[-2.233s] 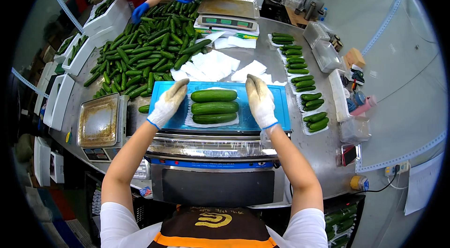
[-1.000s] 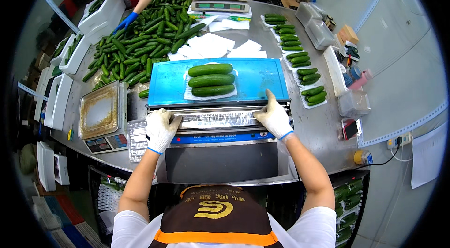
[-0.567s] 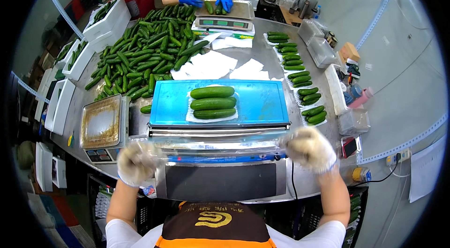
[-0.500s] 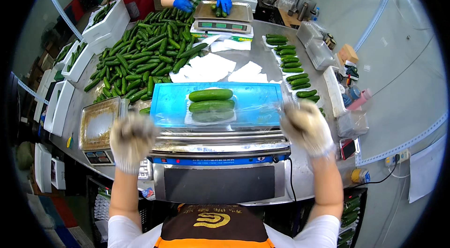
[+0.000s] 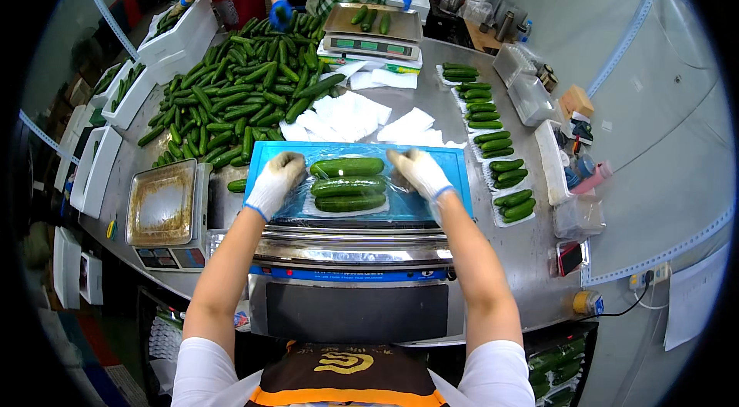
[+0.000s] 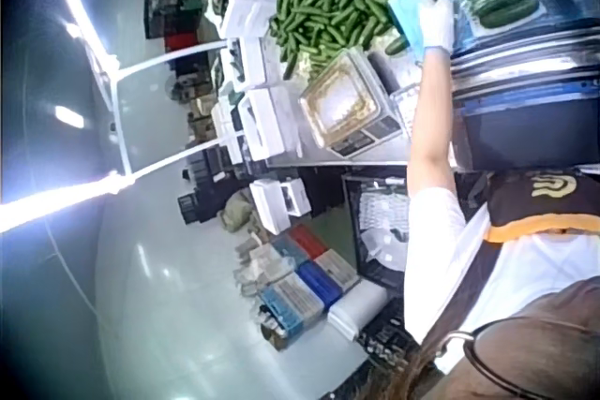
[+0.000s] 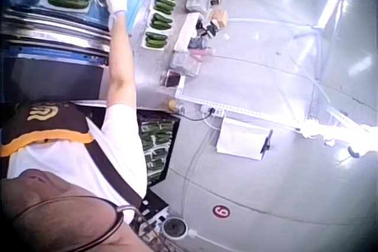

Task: The person packs cucumbers by placing them into plastic bags and sealing the bags using a heat sealer machine before placing the finished packages into a crate.

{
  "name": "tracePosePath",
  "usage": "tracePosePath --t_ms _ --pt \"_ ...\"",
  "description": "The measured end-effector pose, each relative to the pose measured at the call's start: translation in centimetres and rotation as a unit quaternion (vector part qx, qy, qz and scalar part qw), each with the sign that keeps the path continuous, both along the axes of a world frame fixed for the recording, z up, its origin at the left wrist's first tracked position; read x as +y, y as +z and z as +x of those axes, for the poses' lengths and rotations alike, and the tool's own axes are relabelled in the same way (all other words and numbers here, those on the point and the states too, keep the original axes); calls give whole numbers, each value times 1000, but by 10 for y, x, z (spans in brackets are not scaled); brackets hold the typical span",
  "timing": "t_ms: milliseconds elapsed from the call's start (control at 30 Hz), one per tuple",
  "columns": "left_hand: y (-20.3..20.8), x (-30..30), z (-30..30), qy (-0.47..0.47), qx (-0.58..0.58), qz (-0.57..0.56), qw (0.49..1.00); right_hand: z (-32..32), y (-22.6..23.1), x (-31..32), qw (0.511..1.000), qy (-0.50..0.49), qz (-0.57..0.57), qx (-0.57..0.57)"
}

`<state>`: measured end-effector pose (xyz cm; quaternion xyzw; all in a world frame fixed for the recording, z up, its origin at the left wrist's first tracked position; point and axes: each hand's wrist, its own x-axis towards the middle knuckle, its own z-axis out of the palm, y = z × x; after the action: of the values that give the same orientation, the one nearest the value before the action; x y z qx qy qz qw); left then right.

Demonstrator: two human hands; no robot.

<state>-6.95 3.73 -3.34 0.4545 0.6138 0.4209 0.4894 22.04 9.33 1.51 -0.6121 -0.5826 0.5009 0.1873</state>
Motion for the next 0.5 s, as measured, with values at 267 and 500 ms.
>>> tracePosePath --t_ms 267,500 --pt "49 -51 45 -64 287 37 955 -9 10 -60 998 5 66 12" --pt "53 -80 44 -25 154 -7 988 11 0 -94 974 -77 -42 209"
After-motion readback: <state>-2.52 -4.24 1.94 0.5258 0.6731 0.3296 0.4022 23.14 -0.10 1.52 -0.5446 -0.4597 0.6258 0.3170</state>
